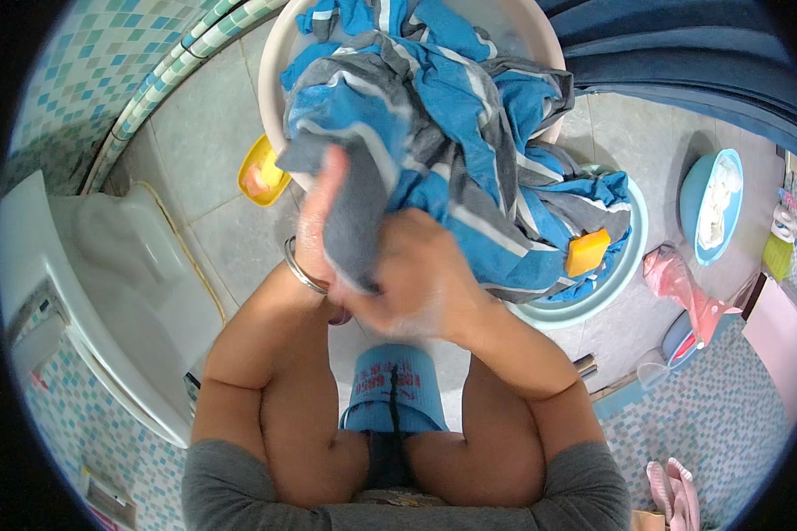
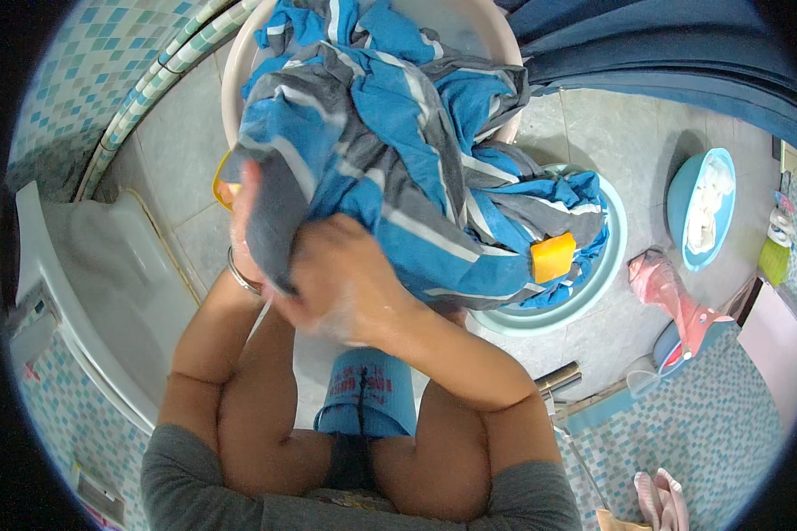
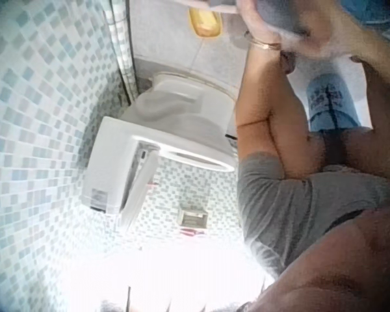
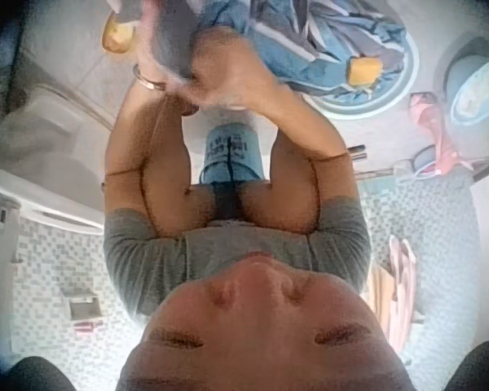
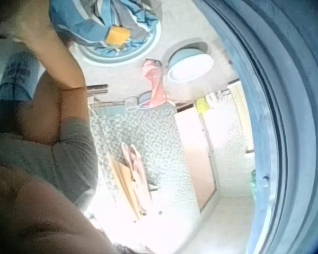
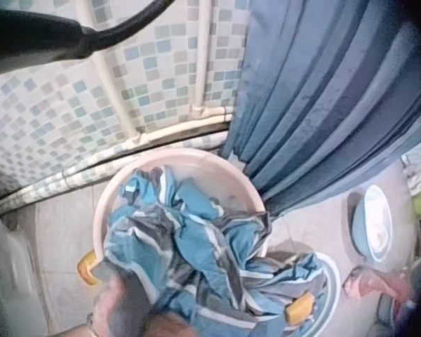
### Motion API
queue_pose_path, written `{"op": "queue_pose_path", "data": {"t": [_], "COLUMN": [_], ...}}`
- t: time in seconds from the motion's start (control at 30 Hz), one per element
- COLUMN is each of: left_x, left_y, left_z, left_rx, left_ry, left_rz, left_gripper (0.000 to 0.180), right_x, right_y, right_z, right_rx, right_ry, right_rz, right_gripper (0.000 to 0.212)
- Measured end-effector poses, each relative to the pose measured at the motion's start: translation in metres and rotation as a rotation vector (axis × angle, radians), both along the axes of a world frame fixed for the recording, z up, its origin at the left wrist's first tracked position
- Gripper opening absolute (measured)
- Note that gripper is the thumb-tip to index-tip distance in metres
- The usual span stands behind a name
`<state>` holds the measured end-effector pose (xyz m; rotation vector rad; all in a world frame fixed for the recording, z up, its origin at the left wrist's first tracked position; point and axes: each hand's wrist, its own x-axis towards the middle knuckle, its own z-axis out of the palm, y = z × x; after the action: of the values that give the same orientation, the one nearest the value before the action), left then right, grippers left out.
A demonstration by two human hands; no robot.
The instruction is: The person sits on a small stool and hand-washes a blue and grey garment in a white basin filled with water. They use a yellow sponge to scrub the fabric, repeatedly submerging and wringing the item to clean it.
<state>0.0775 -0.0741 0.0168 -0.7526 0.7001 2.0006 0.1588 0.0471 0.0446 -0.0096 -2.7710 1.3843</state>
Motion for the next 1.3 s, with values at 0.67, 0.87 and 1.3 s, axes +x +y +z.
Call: {"op": "queue_pose_path", "data": {"t": [0.67,0.87,1.3], "left_x": [0.007,-0.033,0.016], "left_y": [0.061,0.068,0.075], "left_z": [-0.024,-0.066,-0.043], "left_rx": [-0.523,-1.098,-1.141], "left_ry": [0.907,1.149,1.434], "left_rz": [-0.508,-0.248,-0.341], "left_gripper": [0.038,0.041,0.042], "right_x": [-0.043,-0.033,-0.03], "right_y": [0.047,-0.006,0.022], "right_z": [-0.1,-0.082,-0.089], "right_rx": [-1.342,-1.087,-1.396], "right_ry": [-0.322,-0.396,-0.35], "right_rz": [-0.997,-0.901,-0.909], "right_gripper": [0.04,0.025,0.03]}}
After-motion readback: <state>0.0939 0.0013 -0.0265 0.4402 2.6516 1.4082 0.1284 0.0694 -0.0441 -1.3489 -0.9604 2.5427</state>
